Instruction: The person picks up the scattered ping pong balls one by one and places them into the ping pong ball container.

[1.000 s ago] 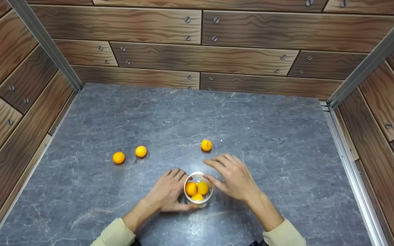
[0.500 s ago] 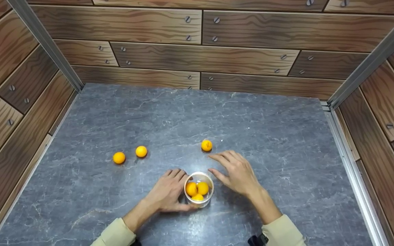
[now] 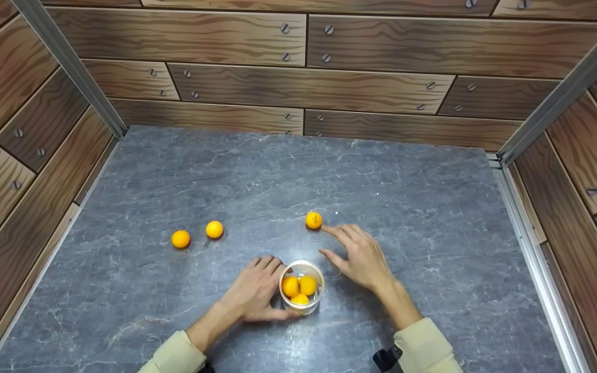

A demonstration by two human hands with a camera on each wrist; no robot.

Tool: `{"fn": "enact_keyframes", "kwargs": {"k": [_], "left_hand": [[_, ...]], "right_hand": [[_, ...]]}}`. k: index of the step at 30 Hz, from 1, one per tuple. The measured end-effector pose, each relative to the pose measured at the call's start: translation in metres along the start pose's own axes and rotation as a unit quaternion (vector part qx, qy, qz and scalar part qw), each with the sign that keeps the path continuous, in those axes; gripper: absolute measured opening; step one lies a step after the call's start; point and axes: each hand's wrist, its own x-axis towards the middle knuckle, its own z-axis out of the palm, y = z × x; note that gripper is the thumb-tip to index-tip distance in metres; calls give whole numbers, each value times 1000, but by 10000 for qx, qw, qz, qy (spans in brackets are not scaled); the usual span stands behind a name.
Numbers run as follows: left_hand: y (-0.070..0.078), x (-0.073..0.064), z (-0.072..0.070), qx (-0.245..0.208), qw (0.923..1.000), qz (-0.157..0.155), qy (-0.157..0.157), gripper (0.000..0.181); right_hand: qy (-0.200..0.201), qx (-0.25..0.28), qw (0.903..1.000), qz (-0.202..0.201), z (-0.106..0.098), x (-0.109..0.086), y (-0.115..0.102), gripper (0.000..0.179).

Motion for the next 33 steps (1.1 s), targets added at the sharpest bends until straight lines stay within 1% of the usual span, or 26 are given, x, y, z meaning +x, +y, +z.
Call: {"fn": "enact_keyframes", "kwargs": {"k": [6,15,20,26,33], "left_hand": [[0,0,1,-9,10000,-10,81,87],[1,-1,2,55,9996,8,287,86],[0,-1,2,27,9994,20,348,85],[0,-1,2,73,9994,45,345,86],[0,0,2,65,9996,45,265,86]], "right_hand": [[-20,25,9999,139,6,1,6,51],[-102,139,9994,289,15,6,14,46],[-200,120,9987,445,20,7,18,47],[-224,146,9979,582,26,9,24,47],[-294,257,9944,982,33,12,29,48]]}}
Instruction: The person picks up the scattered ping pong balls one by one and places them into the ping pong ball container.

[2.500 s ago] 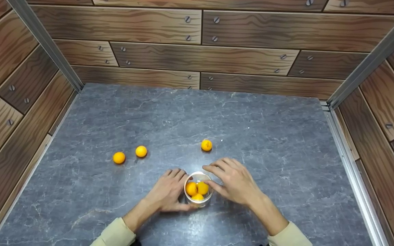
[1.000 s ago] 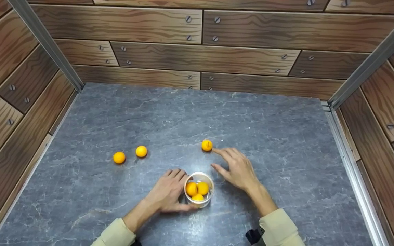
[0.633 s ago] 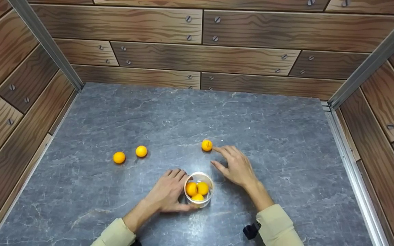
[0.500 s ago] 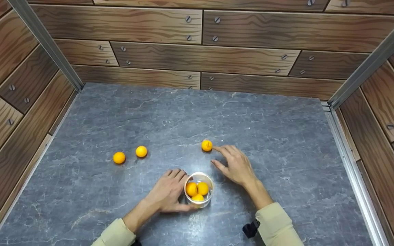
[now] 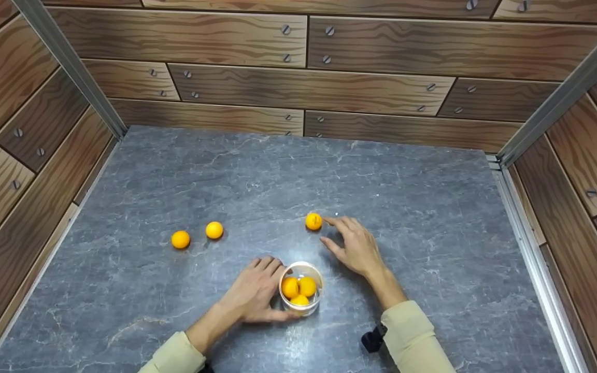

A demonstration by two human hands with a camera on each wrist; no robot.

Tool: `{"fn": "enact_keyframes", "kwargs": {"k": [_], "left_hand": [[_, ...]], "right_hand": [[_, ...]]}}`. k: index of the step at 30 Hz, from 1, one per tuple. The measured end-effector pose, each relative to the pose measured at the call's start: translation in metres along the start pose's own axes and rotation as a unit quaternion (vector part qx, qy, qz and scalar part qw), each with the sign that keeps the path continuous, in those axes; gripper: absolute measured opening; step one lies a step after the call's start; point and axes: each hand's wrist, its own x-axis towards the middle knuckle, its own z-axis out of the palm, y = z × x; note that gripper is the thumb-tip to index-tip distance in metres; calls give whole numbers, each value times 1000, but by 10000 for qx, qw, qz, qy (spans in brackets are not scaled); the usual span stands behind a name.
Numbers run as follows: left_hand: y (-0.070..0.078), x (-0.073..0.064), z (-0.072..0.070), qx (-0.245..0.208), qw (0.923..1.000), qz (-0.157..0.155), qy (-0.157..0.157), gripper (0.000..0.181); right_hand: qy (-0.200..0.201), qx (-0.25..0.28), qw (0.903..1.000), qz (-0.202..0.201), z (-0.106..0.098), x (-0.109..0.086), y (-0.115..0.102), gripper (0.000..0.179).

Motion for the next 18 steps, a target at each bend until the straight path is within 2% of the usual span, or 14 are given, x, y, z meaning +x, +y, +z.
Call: {"fn": "enact_keyframes", "kwargs": {"k": [5,18], "left_hand": [[0,0,0,-4,10000,-14,16,86],[1,0,-1,22,10000,-40,-23,87]], "right_hand": [[-103,59,9997,211,4,3,2,49],[-462,-82,9983,355,11,15,7,54]]}}
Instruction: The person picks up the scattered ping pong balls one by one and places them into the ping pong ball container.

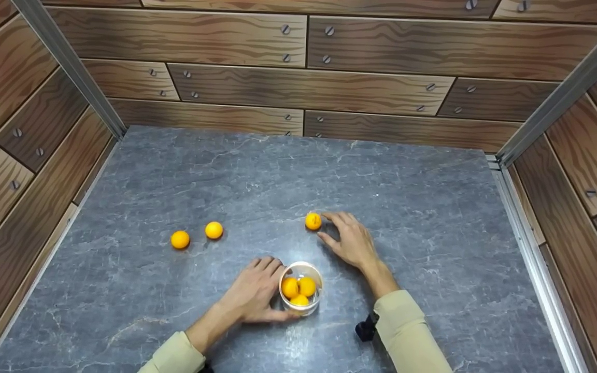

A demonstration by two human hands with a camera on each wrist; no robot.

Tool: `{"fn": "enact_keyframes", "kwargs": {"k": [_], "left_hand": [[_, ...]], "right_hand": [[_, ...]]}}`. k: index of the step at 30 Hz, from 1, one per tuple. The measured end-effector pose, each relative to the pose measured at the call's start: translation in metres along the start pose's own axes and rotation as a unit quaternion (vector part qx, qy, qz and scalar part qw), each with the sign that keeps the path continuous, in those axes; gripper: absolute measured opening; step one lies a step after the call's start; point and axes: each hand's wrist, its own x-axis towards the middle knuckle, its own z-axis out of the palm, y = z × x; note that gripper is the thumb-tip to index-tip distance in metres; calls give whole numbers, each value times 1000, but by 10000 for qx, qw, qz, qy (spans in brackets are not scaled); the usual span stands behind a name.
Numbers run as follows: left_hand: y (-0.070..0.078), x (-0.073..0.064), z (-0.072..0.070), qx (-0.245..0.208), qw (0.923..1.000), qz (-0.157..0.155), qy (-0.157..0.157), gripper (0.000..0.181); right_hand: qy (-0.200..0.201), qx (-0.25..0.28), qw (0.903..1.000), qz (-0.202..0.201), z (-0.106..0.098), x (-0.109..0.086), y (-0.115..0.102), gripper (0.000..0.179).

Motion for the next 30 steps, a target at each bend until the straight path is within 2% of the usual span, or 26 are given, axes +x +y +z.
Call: {"fn": "enact_keyframes", "kwargs": {"k": [14,24,30], "left_hand": [[0,0,0,1,10000,7,-12,86],[0,0,2,30,9998,13,193,85],[-1,0,2,38,9998,10,171,86]], "right_hand": [[-88,68,9999,109,9,11,0,56],[-147,122,9998,108,14,16,-1,55],[-196,84,9997,89,14,17,-2,55]]}}
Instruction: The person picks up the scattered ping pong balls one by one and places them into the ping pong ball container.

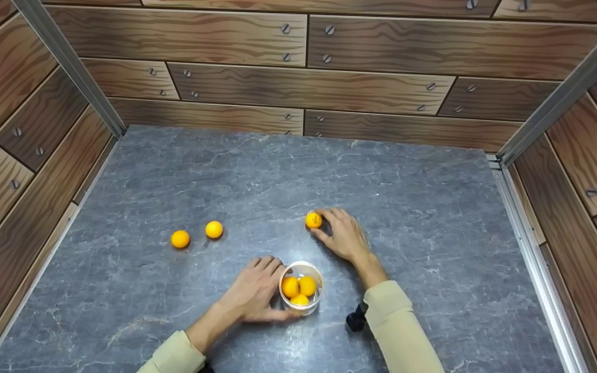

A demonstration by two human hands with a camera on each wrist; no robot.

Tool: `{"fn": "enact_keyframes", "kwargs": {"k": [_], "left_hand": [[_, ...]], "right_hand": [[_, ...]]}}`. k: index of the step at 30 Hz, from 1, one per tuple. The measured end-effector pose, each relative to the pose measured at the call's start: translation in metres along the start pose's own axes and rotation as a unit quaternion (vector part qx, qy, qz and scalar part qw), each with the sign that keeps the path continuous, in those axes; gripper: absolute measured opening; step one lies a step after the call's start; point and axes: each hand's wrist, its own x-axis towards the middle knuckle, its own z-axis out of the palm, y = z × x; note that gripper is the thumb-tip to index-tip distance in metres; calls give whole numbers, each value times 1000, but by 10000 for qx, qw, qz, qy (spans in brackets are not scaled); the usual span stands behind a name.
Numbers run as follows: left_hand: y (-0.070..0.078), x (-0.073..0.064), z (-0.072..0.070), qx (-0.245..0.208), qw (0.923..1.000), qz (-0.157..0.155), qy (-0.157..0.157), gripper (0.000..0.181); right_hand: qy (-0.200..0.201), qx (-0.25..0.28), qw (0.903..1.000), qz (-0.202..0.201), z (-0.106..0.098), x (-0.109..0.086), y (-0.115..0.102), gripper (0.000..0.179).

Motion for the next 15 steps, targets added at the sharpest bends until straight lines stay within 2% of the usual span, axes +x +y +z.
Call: {"fn": "enact_keyframes", "kwargs": {"k": [15], "left_hand": [[0,0,0,46,10000,35,-27,86]], "right_hand": [[32,-20,10000,-60,0,1,2,52]]}}
